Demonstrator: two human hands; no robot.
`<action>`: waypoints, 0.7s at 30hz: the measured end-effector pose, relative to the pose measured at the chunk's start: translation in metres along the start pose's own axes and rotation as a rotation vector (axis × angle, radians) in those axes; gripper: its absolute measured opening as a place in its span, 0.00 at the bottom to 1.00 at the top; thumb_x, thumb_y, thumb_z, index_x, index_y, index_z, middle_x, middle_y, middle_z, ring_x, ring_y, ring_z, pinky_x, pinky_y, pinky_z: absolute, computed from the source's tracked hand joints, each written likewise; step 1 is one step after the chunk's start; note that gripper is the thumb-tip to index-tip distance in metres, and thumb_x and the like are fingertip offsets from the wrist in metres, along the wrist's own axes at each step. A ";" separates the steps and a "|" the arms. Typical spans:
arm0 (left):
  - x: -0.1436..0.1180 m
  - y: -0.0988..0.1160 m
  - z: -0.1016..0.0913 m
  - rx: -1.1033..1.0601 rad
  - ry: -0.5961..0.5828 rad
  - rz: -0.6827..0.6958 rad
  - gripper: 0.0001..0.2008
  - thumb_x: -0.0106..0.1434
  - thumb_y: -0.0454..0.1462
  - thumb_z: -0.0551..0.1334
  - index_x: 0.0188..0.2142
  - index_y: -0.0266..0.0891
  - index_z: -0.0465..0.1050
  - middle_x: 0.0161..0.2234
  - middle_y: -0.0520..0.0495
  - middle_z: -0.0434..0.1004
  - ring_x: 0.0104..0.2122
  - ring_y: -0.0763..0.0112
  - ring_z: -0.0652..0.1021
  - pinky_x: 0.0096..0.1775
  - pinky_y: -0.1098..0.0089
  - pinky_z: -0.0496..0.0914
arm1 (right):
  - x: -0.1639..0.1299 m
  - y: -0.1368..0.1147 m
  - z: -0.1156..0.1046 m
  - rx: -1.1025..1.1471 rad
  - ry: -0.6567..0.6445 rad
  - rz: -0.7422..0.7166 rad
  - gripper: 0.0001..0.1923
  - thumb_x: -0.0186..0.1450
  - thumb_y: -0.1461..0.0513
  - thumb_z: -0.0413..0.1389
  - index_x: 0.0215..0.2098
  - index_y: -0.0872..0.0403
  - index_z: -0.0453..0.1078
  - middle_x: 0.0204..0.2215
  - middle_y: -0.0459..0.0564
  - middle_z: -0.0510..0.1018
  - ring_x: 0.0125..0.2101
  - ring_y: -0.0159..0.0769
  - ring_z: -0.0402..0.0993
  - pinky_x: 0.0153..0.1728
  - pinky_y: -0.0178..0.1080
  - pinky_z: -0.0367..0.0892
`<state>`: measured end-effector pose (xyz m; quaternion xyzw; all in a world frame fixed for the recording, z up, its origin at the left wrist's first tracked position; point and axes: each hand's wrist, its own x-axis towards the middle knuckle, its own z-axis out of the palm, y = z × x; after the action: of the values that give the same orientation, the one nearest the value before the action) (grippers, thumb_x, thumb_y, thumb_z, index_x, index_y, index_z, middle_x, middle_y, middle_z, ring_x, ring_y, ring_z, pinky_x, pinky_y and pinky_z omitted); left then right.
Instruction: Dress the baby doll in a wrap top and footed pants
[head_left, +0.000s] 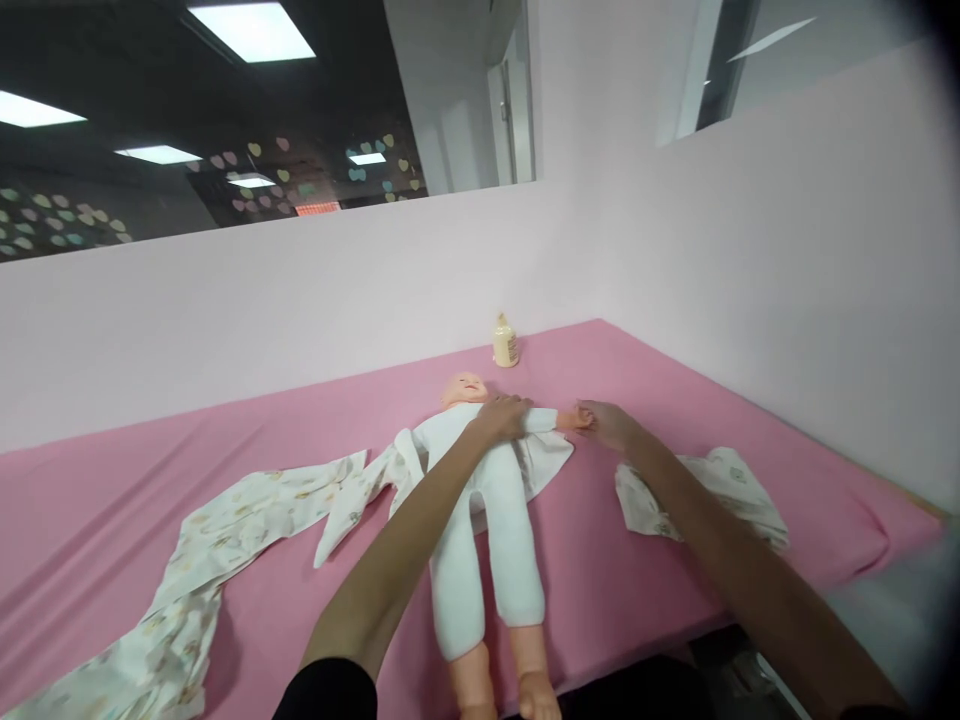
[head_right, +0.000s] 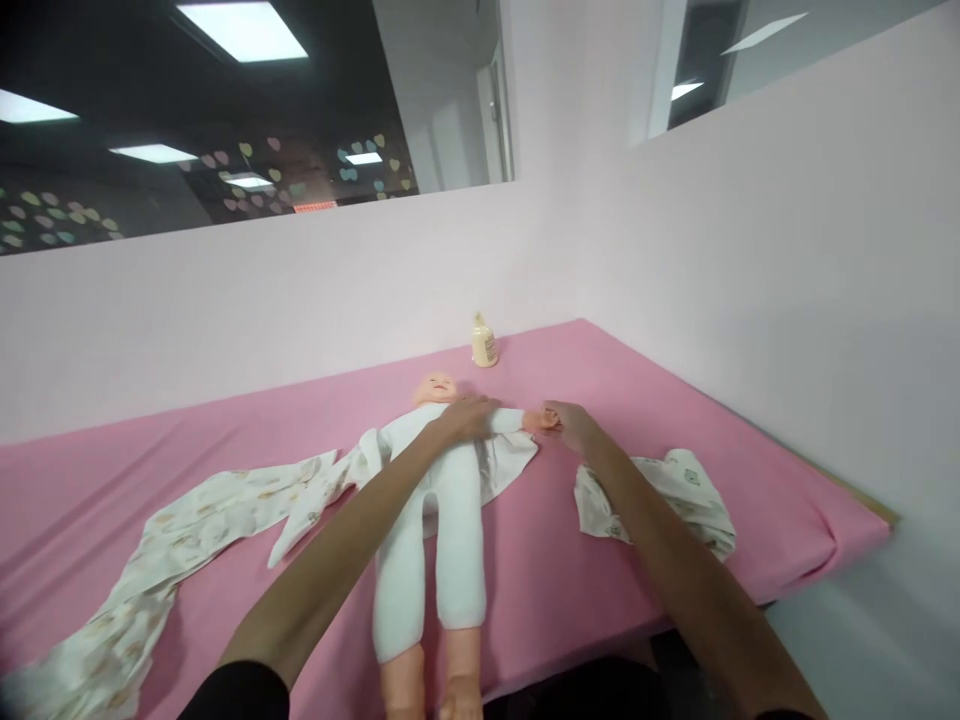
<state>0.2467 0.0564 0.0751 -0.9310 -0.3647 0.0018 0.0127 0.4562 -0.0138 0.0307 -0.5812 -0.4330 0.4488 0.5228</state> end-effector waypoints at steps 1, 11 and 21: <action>0.006 0.000 0.001 0.005 -0.021 -0.015 0.23 0.56 0.38 0.64 0.52 0.39 0.69 0.49 0.38 0.76 0.49 0.51 0.76 0.51 0.56 0.66 | 0.001 -0.001 -0.001 0.061 -0.009 -0.010 0.10 0.65 0.55 0.55 0.32 0.54 0.67 0.30 0.50 0.76 0.35 0.35 0.76 0.40 0.37 0.73; -0.028 -0.017 -0.036 -0.246 0.115 -0.120 0.13 0.61 0.45 0.59 0.42 0.41 0.66 0.41 0.48 0.77 0.39 0.62 0.76 0.35 0.67 0.65 | 0.026 0.023 0.014 -0.350 -0.098 -0.009 0.08 0.54 0.66 0.62 0.34 0.56 0.70 0.32 0.52 0.78 0.34 0.37 0.75 0.35 0.35 0.69; -0.045 -0.018 -0.037 -0.363 0.166 -0.090 0.11 0.58 0.42 0.61 0.39 0.41 0.67 0.38 0.49 0.76 0.37 0.63 0.75 0.36 0.67 0.63 | 0.043 -0.011 -0.009 -0.862 -0.047 -0.279 0.11 0.65 0.69 0.48 0.40 0.57 0.71 0.42 0.56 0.77 0.40 0.39 0.72 0.39 0.35 0.64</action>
<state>0.2020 0.0384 0.1121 -0.8978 -0.3979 -0.1411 -0.1251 0.4738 0.0271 0.0389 -0.6714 -0.6664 0.1660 0.2786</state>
